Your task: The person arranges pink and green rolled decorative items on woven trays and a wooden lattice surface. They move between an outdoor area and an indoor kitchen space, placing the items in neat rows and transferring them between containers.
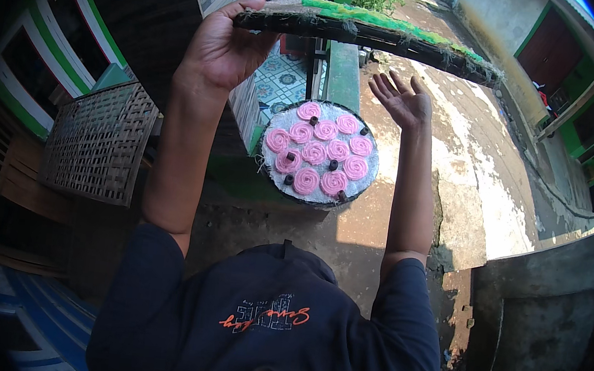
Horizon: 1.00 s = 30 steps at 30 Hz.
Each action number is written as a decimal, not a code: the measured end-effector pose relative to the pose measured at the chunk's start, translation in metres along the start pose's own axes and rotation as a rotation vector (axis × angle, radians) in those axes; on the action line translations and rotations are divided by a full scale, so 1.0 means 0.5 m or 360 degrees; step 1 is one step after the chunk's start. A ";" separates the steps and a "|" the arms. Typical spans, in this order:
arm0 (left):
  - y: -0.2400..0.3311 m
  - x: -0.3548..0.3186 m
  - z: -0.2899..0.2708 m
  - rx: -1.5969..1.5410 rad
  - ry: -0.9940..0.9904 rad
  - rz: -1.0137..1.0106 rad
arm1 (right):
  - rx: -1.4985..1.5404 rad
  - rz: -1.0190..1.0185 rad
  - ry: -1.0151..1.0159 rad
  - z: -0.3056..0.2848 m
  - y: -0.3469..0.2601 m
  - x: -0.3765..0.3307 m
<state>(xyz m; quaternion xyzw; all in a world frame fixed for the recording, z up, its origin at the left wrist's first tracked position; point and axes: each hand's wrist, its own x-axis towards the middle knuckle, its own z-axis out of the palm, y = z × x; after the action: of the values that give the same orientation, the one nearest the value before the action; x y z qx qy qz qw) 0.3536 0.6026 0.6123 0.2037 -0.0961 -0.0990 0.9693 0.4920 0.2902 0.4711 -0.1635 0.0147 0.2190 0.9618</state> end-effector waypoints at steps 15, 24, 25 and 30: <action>-0.022 -0.228 -0.064 -0.0075 0.0054 0.0134 | -0.0230 0.0064 -0.0405 -0.070 0.195 0.158; 0.010 -0.588 -0.096 -0.0087 0.0801 0.0124 | -0.1021 0.0432 0.0369 -0.288 0.382 0.052; 0.021 -0.627 -0.103 0.0079 0.0915 0.0129 | -0.1054 0.0455 0.0391 -0.298 0.399 0.046; 0.101 -0.830 -0.128 0.0054 0.1383 0.0468 | -0.0807 0.0567 0.0378 -0.320 0.466 -0.001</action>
<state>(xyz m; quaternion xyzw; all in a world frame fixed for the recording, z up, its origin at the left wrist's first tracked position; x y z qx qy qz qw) -0.0235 0.7680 0.5150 0.2265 0.2899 0.1359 0.9199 0.3990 0.4369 0.2478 -0.4170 0.1000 0.3599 0.8286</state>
